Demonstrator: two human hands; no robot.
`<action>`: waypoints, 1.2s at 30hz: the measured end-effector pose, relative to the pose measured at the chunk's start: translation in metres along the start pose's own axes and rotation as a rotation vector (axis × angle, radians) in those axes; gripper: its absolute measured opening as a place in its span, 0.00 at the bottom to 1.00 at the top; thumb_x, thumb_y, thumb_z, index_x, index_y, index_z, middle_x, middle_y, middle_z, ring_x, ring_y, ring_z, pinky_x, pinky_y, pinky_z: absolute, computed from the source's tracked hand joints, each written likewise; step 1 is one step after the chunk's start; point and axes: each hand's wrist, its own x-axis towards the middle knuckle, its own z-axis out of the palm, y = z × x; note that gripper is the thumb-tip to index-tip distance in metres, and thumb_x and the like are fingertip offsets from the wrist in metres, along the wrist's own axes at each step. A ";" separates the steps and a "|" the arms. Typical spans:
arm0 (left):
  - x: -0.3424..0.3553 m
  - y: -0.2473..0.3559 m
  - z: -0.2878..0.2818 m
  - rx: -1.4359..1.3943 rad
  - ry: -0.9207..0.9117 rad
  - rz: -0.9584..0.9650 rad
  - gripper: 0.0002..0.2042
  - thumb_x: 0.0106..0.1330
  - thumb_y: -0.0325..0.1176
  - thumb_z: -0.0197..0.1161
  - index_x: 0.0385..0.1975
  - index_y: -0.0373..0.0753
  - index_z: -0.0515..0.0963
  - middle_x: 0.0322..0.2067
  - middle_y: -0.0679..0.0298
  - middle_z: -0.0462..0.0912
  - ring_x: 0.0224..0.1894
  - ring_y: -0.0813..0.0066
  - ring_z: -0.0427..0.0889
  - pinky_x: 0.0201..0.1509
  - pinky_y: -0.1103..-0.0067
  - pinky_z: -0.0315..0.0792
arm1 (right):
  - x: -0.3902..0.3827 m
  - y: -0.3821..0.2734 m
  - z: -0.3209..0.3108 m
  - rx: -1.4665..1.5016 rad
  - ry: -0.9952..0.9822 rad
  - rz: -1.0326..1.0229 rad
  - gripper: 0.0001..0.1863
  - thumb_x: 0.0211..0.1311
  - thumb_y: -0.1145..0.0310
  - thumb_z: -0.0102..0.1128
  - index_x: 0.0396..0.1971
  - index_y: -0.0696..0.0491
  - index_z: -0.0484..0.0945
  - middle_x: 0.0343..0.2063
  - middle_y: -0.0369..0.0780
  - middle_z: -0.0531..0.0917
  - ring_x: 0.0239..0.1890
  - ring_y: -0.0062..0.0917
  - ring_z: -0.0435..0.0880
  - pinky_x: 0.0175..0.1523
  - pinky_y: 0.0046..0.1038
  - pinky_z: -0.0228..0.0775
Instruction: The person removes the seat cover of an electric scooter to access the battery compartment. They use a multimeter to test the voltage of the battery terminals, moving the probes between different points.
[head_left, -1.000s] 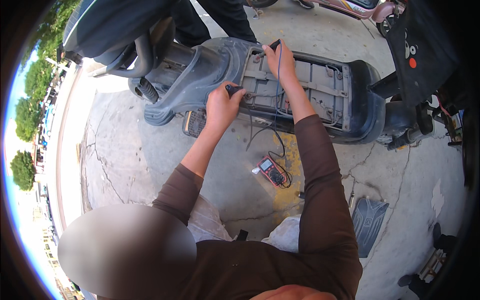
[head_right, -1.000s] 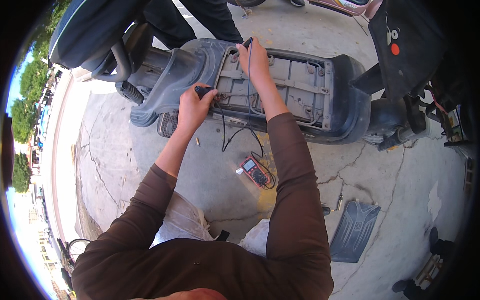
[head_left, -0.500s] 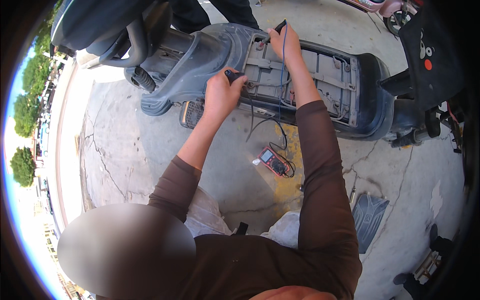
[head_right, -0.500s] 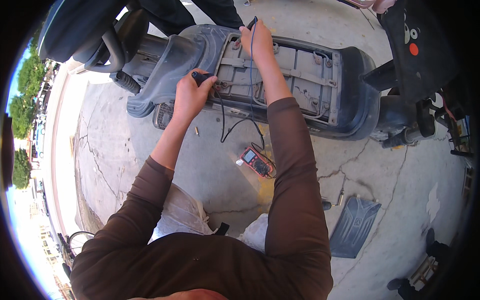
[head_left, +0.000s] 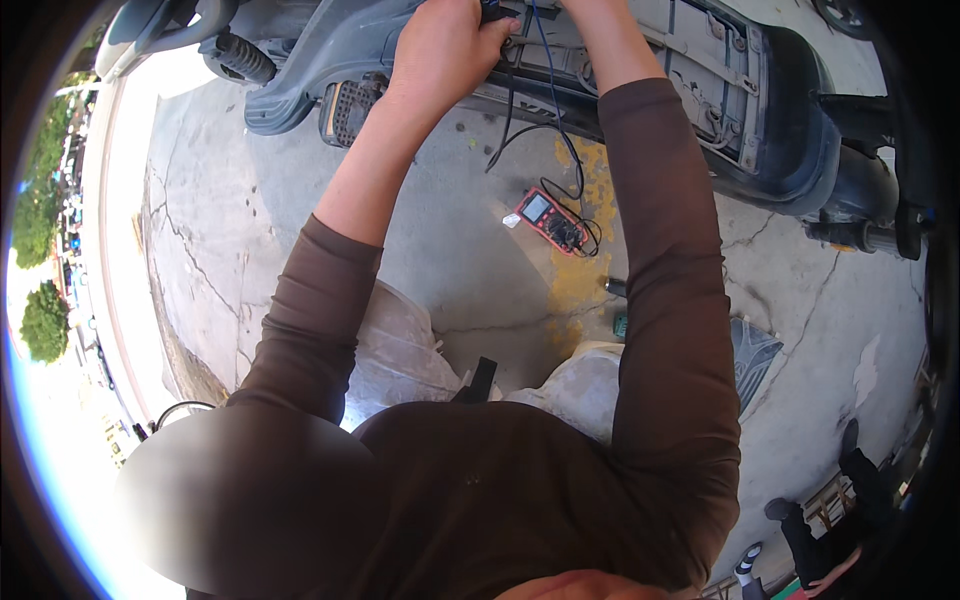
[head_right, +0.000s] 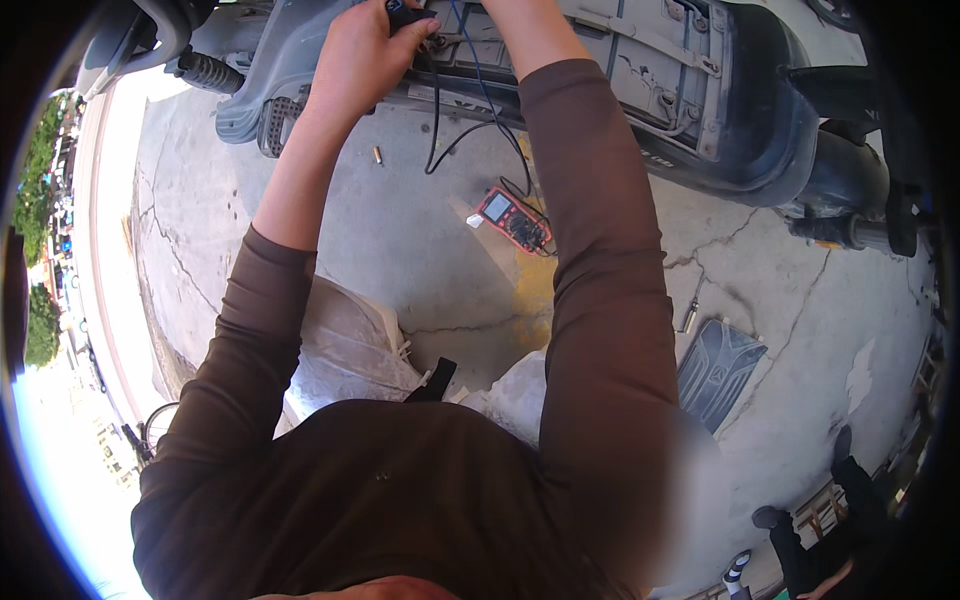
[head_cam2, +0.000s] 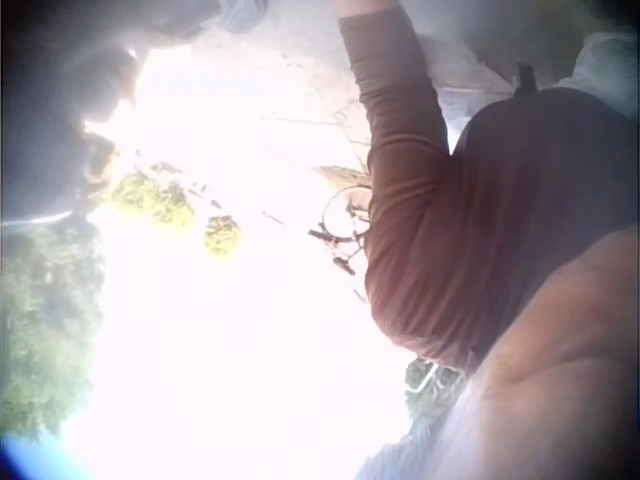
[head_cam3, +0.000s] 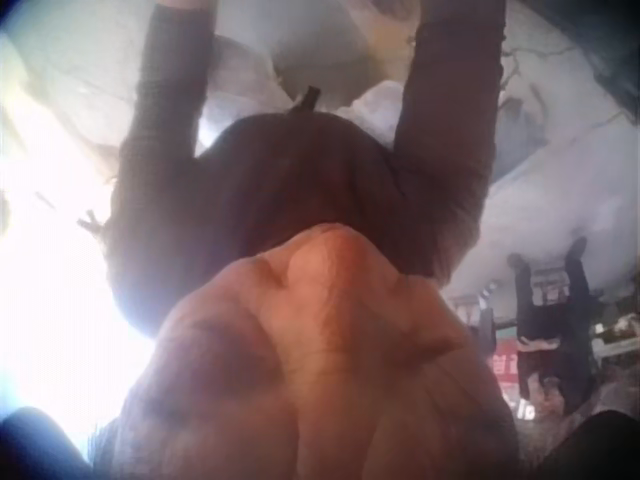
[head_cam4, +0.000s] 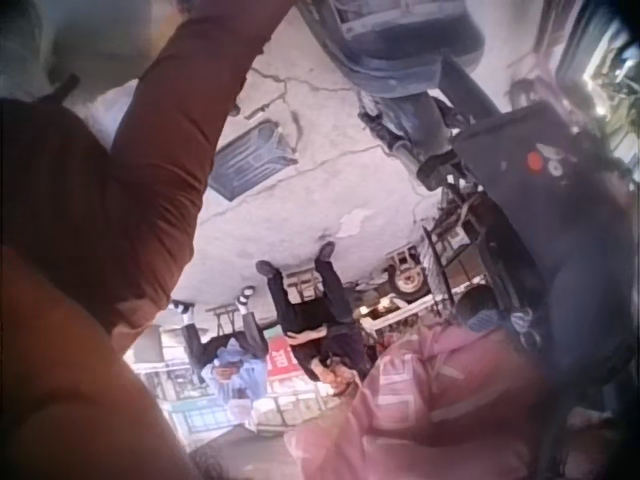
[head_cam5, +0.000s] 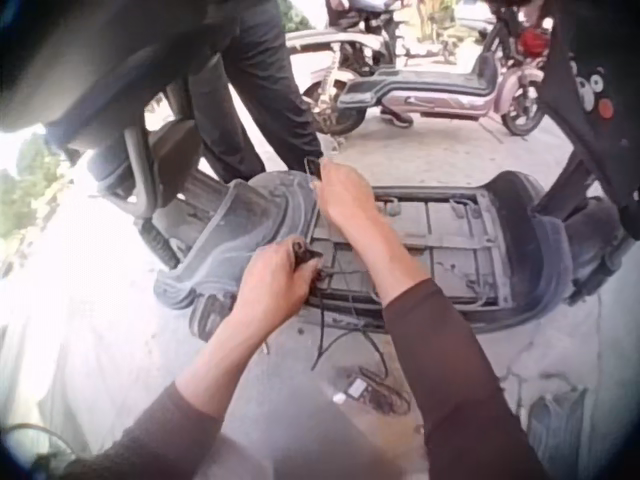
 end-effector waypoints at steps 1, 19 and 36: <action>-0.001 0.001 -0.002 -0.041 0.013 0.002 0.09 0.58 0.32 0.64 0.26 0.32 0.74 0.25 0.45 0.79 0.33 0.43 0.79 0.36 0.59 0.70 | 0.000 0.002 0.008 -0.002 0.060 -0.044 0.13 0.59 0.65 0.59 0.33 0.61 0.75 0.29 0.56 0.81 0.37 0.54 0.80 0.43 0.50 0.72; -0.001 0.000 -0.001 0.062 0.013 -0.056 0.10 0.58 0.35 0.65 0.31 0.34 0.77 0.28 0.46 0.81 0.37 0.44 0.80 0.40 0.59 0.72 | 0.002 0.010 -0.010 0.083 -0.006 0.040 0.11 0.58 0.66 0.60 0.30 0.60 0.76 0.27 0.55 0.82 0.36 0.53 0.81 0.42 0.48 0.72; 0.000 0.001 -0.003 0.042 -0.006 -0.051 0.09 0.58 0.35 0.64 0.30 0.34 0.76 0.27 0.46 0.80 0.36 0.45 0.80 0.39 0.59 0.72 | 0.005 0.013 -0.003 0.052 0.007 0.036 0.11 0.58 0.66 0.60 0.33 0.60 0.76 0.28 0.56 0.81 0.36 0.54 0.80 0.43 0.49 0.72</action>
